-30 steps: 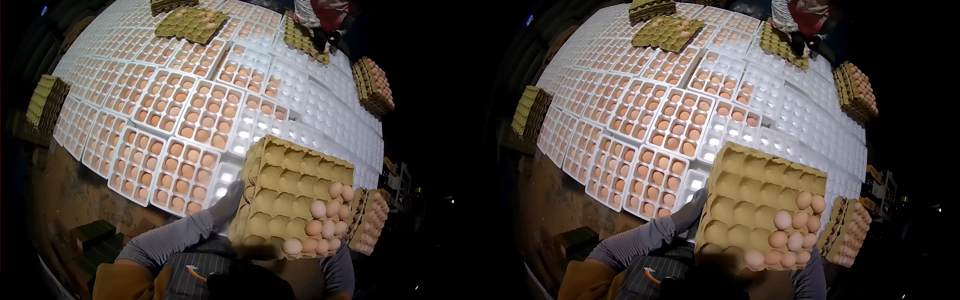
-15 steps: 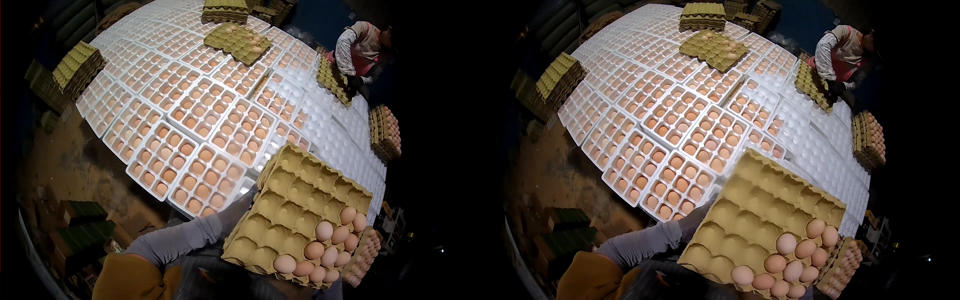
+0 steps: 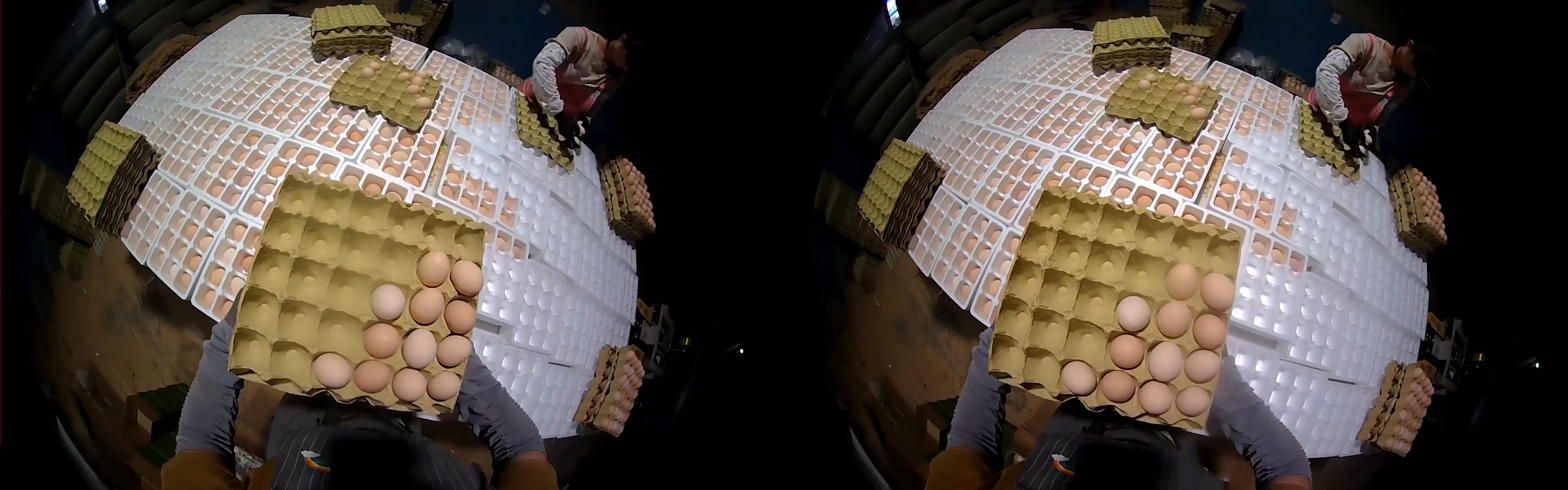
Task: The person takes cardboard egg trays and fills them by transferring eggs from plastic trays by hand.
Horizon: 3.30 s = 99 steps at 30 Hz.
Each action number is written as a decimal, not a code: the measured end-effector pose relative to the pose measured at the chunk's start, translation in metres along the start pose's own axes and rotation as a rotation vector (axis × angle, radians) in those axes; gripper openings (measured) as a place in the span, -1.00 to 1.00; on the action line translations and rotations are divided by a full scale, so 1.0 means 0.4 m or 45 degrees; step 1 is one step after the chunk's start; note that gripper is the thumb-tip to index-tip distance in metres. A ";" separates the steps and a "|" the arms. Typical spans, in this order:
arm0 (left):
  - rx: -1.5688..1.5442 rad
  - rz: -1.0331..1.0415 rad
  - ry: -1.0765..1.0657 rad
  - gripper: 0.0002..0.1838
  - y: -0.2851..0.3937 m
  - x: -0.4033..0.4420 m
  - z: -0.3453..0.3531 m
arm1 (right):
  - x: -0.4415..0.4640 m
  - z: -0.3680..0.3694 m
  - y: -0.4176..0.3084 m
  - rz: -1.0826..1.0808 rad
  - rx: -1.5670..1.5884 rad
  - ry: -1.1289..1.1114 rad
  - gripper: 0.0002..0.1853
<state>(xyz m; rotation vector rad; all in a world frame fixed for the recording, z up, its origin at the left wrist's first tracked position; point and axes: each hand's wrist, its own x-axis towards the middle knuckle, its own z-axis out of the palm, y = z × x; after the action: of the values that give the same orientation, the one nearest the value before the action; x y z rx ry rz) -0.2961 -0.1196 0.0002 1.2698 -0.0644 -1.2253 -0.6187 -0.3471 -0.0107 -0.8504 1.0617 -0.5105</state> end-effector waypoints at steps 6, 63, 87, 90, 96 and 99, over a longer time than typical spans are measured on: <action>0.636 0.454 0.212 -0.50 0.107 0.045 -0.038 | -0.016 0.027 -0.024 -0.122 -0.241 0.110 -0.64; 1.041 -0.147 -0.271 -0.06 0.226 -0.207 0.576 | -0.235 -0.244 -0.183 -0.169 0.141 -0.566 0.00; 1.974 1.172 0.261 -0.58 -0.419 0.369 1.026 | 0.378 -0.546 -0.188 -1.310 -1.679 0.102 -0.61; 2.056 0.783 0.181 -0.55 -0.425 0.342 1.036 | 0.379 -0.522 -0.185 -1.240 -1.778 0.000 -0.56; 1.546 1.068 0.071 -0.43 -0.497 0.305 1.099 | 0.304 -0.549 -0.102 -1.271 -1.300 0.340 -0.55; 1.733 1.303 0.136 -0.40 -0.574 0.354 1.107 | 0.322 -0.558 -0.071 -1.443 -1.309 0.368 -0.56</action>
<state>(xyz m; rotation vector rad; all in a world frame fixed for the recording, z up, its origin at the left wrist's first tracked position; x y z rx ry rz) -0.6648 -0.4755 -0.0793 1.9892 -1.4716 -0.0591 -0.7661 -0.5366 -0.1085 -2.3908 1.0019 -1.0630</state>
